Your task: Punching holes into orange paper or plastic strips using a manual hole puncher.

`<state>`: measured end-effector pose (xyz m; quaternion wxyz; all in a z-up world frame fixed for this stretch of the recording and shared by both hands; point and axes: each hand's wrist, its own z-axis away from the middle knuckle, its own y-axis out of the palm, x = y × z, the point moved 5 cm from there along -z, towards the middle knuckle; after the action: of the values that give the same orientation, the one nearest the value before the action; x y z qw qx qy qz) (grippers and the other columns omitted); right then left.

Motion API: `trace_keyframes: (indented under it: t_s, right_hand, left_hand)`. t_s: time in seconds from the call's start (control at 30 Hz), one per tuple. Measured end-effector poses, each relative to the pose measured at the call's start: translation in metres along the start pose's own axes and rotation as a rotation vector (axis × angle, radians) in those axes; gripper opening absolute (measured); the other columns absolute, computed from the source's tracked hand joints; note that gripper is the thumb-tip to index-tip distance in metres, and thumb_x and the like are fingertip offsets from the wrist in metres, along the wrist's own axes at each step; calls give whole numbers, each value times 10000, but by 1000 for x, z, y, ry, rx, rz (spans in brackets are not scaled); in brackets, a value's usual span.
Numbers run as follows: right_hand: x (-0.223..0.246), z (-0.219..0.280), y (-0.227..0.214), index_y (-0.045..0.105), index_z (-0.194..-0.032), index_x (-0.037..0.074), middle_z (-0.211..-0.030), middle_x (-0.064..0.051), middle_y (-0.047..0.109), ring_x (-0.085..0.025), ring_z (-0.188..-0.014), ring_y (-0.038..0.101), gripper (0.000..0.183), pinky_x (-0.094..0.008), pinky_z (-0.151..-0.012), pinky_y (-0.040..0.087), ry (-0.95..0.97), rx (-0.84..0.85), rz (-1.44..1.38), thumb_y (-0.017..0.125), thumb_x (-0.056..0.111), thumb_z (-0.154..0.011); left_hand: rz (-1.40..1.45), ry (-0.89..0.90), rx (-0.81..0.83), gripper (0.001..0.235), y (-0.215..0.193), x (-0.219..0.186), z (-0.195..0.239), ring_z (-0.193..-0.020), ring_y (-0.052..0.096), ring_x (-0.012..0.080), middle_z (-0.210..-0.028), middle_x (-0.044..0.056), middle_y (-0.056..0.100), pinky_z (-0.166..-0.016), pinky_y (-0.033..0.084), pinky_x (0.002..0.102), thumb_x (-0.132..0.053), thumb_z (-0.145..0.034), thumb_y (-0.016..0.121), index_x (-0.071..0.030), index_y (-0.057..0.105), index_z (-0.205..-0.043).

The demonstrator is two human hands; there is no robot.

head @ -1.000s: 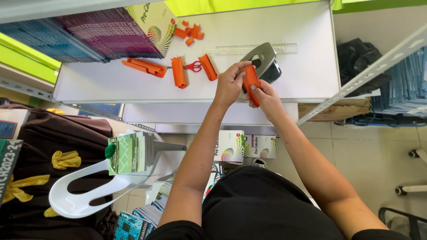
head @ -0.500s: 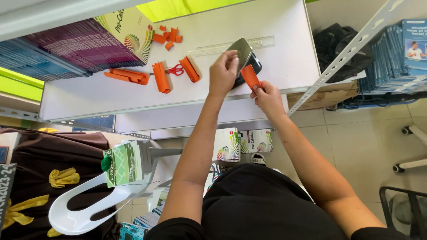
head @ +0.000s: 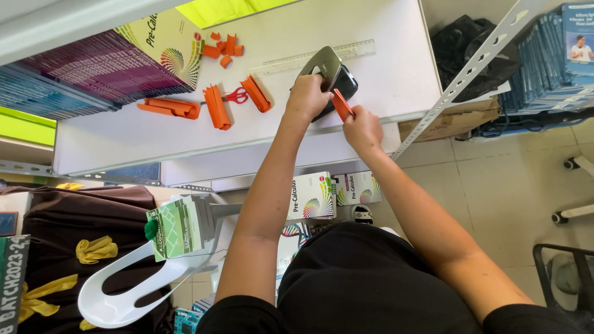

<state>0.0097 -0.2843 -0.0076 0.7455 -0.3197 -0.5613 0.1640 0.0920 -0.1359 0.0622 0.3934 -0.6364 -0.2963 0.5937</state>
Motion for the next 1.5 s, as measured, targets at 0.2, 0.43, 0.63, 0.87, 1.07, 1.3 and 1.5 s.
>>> trace_keyframes:
  t_s: [0.2, 0.43, 0.63, 0.87, 1.07, 1.3, 1.5]
  right_hand:
    - [2, -5, 12, 755, -1081, 143, -998, -177, 738, -387, -951, 695, 265, -505, -858, 535, 50, 45, 16, 562, 264, -945]
    - [5, -6, 17, 763, -1079, 150, -993, -169, 741, -373, -948, 707, 257, -496, -848, 544, 62, 93, 24, 576, 251, -935]
    - [0, -6, 33, 764, -1034, 60, -780, -125, 754, -213, -641, 729, 236, -364, -633, 564, 141, 252, -214, 592, 166, -912]
    - [-10, -18, 44, 706, -1045, -22, -702, -81, 703, -122, -506, 598, 203, -296, -494, 497, 167, 246, -545, 586, 71, -910]
    - [-14, -20, 46, 694, -1023, -6, -711, -75, 708, -116, -504, 590, 169, -282, -464, 460, 187, 259, -567, 598, 77, -911]
    - [-8, -16, 39, 683, -1061, 15, -718, -61, 707, -103, -507, 571, 189, -283, -418, 383, 247, 306, -556, 611, 104, -910]
    - [-9, -17, 40, 694, -1029, 21, -715, -55, 710, -104, -506, 580, 170, -288, -439, 417, 228, 291, -539, 608, 101, -906]
  left_hand:
    - [3, 16, 3, 287, -8, -3, 3, -834, 720, 337, -920, 178, 745, -761, 573, 417, -224, -757, 825, -32, 769, -962]
    - [12, 48, 18, 272, -12, -5, 3, -801, 715, 334, -873, 167, 743, -743, 572, 410, -239, -756, 844, -52, 781, -942]
    - [24, -1, 57, 271, -14, -4, 4, -763, 722, 313, -847, 162, 744, -713, 577, 397, -229, -745, 845, -53, 780, -940]
    - [38, 53, 114, 306, -17, -2, -4, -737, 732, 281, -837, 163, 748, -702, 581, 373, -242, -733, 842, -32, 776, -946]
    - [13, 30, 156, 292, -11, 1, -7, -735, 731, 279, -837, 163, 747, -707, 581, 376, -250, -763, 827, -35, 778, -955]
    - [-43, 37, 178, 313, -8, 4, -15, -744, 719, 286, -843, 169, 739, -708, 576, 392, -269, -739, 856, -29, 775, -923]
    - [-90, -123, 321, 477, -40, -25, -2, -741, 757, 219, -825, 100, 793, -688, 557, 345, -536, -800, 787, -64, 795, -866]
